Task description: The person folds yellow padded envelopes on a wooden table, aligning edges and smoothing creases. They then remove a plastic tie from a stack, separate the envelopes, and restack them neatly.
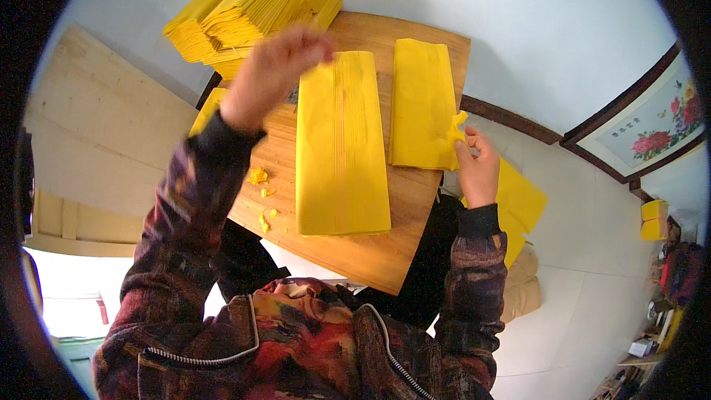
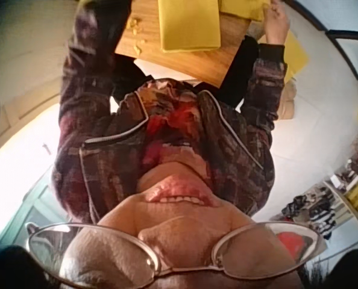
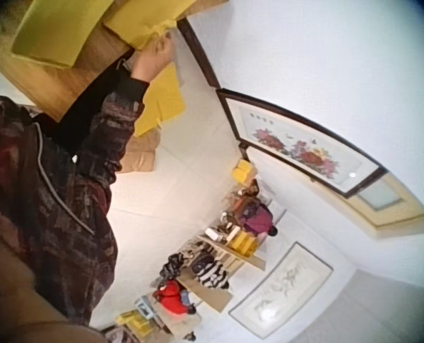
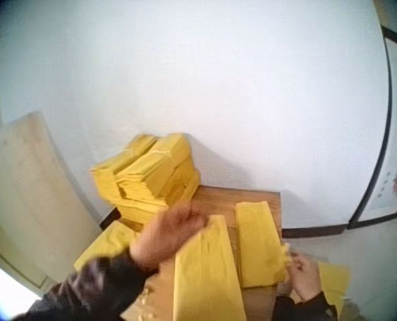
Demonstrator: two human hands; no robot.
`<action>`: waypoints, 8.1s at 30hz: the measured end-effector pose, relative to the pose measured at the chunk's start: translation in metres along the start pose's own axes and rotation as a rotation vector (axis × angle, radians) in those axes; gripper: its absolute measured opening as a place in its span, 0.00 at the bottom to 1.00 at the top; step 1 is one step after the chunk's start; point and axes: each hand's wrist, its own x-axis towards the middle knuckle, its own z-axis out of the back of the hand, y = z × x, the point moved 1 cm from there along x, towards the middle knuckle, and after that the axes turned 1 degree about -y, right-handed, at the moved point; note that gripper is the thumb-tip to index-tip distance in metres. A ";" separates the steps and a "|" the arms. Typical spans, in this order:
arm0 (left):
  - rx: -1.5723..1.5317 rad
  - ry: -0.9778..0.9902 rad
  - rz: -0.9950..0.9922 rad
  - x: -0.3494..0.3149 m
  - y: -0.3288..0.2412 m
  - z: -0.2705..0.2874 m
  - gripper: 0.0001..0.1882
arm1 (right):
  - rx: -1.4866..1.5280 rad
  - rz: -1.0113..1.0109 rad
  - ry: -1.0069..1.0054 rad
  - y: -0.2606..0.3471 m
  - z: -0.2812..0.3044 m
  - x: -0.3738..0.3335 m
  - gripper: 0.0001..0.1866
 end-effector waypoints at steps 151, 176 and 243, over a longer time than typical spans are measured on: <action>0.064 -0.076 -0.161 -0.114 0.084 0.046 0.11 | -0.743 0.374 0.411 0.160 -0.177 0.003 0.09; 0.327 0.248 -0.157 -0.047 0.034 -0.030 0.17 | 0.151 0.047 0.446 0.094 -0.059 -0.059 0.12; -0.293 -0.058 0.770 -0.103 0.082 -0.026 0.16 | -0.113 -0.163 0.395 0.072 -0.084 -0.033 0.13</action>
